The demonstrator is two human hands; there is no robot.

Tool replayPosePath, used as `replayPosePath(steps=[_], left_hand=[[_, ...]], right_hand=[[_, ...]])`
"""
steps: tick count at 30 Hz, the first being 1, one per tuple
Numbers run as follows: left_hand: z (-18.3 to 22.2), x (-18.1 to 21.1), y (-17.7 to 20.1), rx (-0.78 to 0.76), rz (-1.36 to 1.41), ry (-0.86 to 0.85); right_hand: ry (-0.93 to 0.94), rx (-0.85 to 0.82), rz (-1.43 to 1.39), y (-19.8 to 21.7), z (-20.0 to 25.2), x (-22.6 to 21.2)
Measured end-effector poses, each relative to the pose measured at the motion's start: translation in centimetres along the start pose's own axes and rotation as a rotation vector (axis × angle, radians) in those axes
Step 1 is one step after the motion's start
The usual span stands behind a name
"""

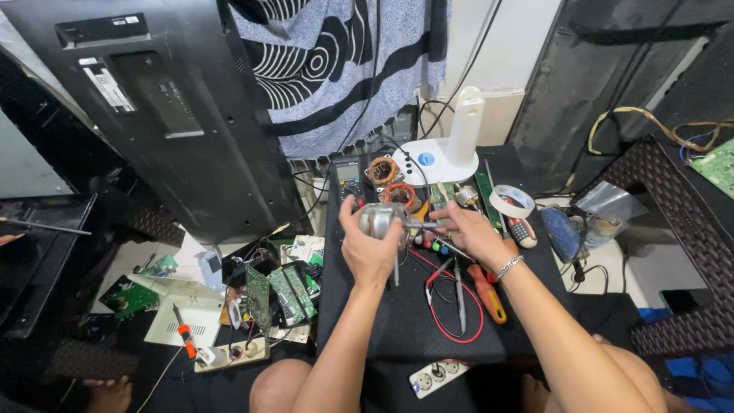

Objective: Testing and repairing a small electric motor using a multimeter and screwdriver

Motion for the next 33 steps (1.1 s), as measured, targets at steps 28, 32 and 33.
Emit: replayPosePath(steps=[28, 32, 33], left_hand=[[0.0, -3.6, -0.6, -0.224, -0.351, 0.149], [-0.3, -3.9, -1.4, -0.290, -0.359, 0.091], [-0.2, -4.1, -1.4, -0.306, -0.356, 0.092]], right_hand=[[0.084, 0.234, 1.054, 2.1, 6.3, -2.6], [0.084, 0.249, 1.089, 2.3, 6.9, -2.9], [0.094, 0.241, 1.097, 2.2, 7.0, -3.0]])
Point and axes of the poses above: each hand's wrist, its own z-axis away from the middle knuckle, its own y-axis out of the back of the hand, x = y × z, the point moved 9 cm from there along -z, towards the middle knuckle, and after that the axes turned 4 degrees about -y, right-handed, at the moved point
